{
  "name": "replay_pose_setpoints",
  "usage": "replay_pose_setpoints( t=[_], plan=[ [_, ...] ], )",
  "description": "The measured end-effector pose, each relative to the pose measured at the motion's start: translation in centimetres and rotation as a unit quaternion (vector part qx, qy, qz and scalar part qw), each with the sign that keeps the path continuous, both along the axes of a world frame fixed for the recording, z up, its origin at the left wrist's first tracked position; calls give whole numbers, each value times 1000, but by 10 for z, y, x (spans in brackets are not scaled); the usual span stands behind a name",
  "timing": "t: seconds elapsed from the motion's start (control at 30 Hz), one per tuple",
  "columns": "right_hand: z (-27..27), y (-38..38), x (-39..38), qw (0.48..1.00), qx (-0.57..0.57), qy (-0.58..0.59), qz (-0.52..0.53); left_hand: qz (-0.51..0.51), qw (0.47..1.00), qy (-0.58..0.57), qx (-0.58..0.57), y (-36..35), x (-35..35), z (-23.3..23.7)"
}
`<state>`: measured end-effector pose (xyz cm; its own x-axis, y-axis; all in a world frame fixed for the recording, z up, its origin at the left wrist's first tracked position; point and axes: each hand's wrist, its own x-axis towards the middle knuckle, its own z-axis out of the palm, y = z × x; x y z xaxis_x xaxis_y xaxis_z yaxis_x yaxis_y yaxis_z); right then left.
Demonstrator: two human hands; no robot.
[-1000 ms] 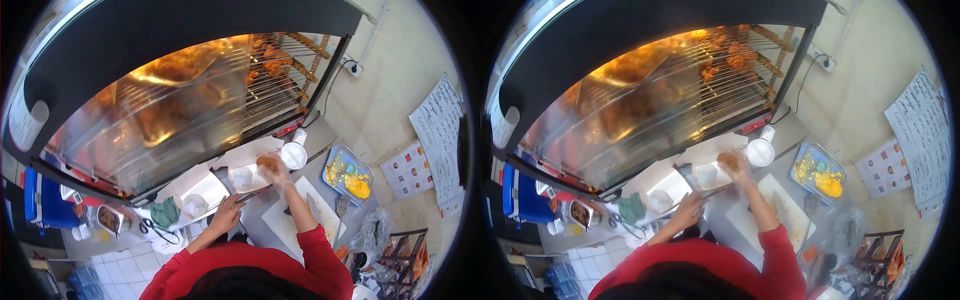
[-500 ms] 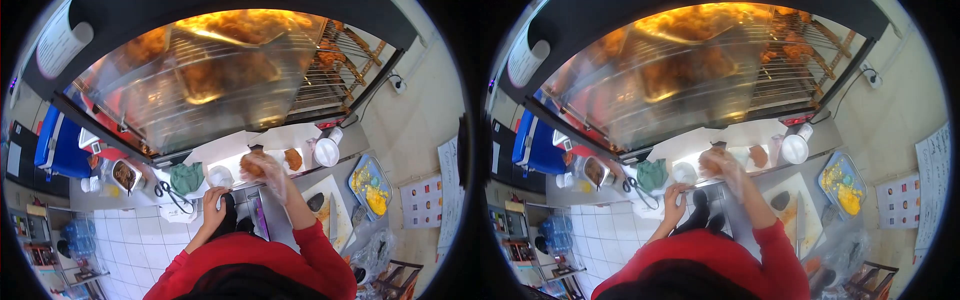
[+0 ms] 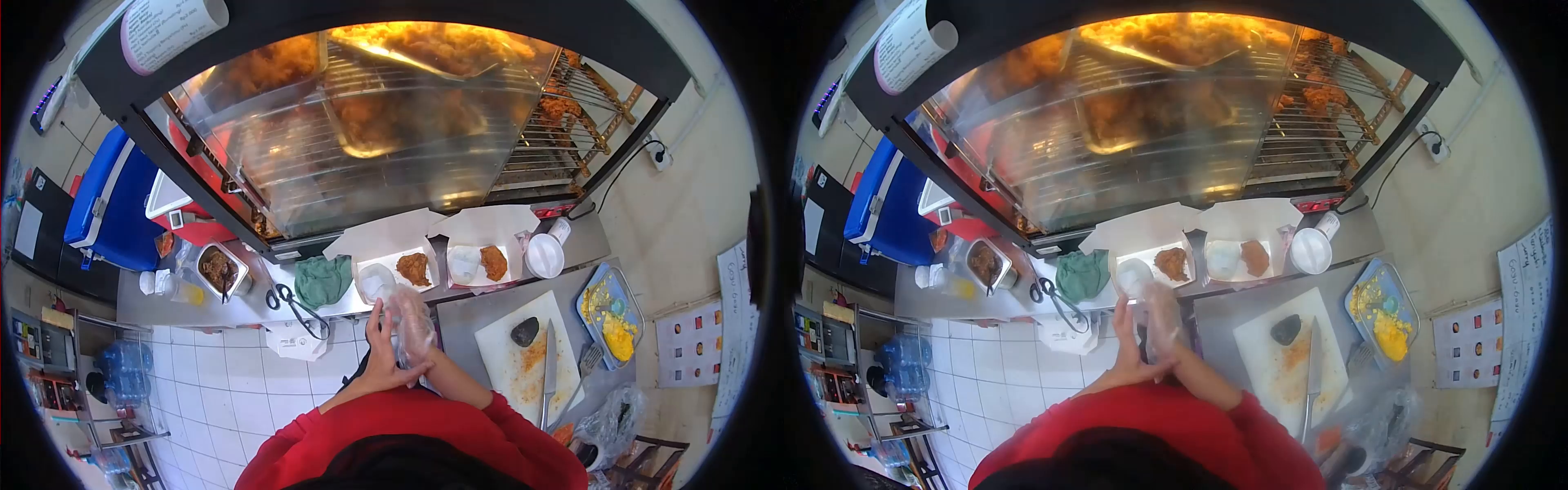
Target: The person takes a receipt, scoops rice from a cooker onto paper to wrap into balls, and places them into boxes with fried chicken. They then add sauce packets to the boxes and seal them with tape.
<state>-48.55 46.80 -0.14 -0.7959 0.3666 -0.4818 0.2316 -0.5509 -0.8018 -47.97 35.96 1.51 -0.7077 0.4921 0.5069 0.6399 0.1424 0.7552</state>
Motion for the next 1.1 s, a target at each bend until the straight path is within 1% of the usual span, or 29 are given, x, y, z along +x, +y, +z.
replay_pose_setpoints(
  t=[0.03, 0.07, 0.1, 0.13, 0.17, 0.2, 0.23, 0.27, 0.3, 0.33, 0.37, 0.4, 0.47, 0.5, 0.53, 0.57, 0.6, 0.63, 0.67, 0.7, 0.77, 0.83, 0.87, 0.9, 0.97, 1.0, 1.03, 1.1],
  plan=[
    [1, -3, 3, 992, -126, -25, -6, -17, 999, 30, 1, -3, 0, -8],
    [-9, 5, 7, 990, -132, -20, 53, -34, 998, 60, 2, -7, -3, -17],
    [-19, 8, 12, 996, -74, 0, 56, -50, 995, 92, 5, -9, -4, -26],
    [-18, 9, 13, 998, -14, 20, 59, -31, 994, 94, -54, -9, -2, -20],
    [-19, 8, 16, 996, 46, 39, 60, -40, 998, 35, -25, -9, 2, -14],
    [-70, 2, 8, 998, 44, 24, -50, -48, 999, -22, 6, -8, 5, -7],
    [-72, 2, 8, 997, 76, 11, -15, -56, 995, -76, 38, -6, 7, 0],
    [-56, 1, 3, 994, 108, -2, 19, -68, 988, -112, 80, -5, 8, 7],
    [-40, 0, 4, 998, 55, -18, 38, -28, 997, -40, 63, -6, 9, 2],
    [-5, -3, 3, 998, 3, -37, 56, 15, 998, 29, 46, -8, 12, -8],
    [-6, -1, 5, 988, 103, -14, 117, 62, 993, 95, 27, -11, 16, -19],
    [-10, 2, 10, 964, 200, 11, 176, 73, 986, 150, 30, -17, 16, -30],
    [30, -5, 13, 940, 254, -12, 226, 106, 987, 120, -17, -27, 21, -30],
    [28, -9, 12, 931, 281, -9, 232, 123, 986, 102, -41, -30, 25, -29],
    [20, -14, 12, 921, 308, -5, 237, 141, 989, 39, -16, -28, 29, -11],
    [9, -21, 13, 911, 335, -2, 242, 175, 983, -54, 29, -24, 30, -17],
    [-2, -29, 15, 903, 350, 1, 248, 205, 965, -146, 74, -20, 27, -32],
    [-11, -37, 16, 896, 365, 4, 254, 231, 936, -238, 120, -20, 21, -47],
    [3, -47, 21, 878, 388, -34, 277, 239, 906, -287, 197, -23, 10, -57],
    [12, -56, 23, 859, 411, -71, 296, 262, 884, -327, 207, -32, -2, -66],
    [-1, -72, 36, 849, 447, 62, 274, 184, 903, -332, 203, -56, -10, -50],
    [-16, -63, 40, 773, 538, 208, 264, 177, 872, -380, 252, -65, -7, -61],
    [-4, -50, 42, 625, 656, 198, 373, 173, 855, -404, 275, -68, -5, -60],
    [9, -40, 46, 620, 609, 197, 454, 184, 814, -457, 308, -68, -7, -59],
    [68, -28, 56, 597, 498, 190, 599, 203, 720, -554, 365, -68, -16, -41],
    [90, -17, 58, 665, 428, 139, 595, 211, 714, -559, 365, -79, -31, -55],
    [109, -6, 59, 725, 354, 88, 584, 207, 740, -524, 368, -83, -36, -52],
    [128, -4, 63, 785, 400, 101, 463, 195, 786, -454, 373, -81, -46, -44]
  ],
)
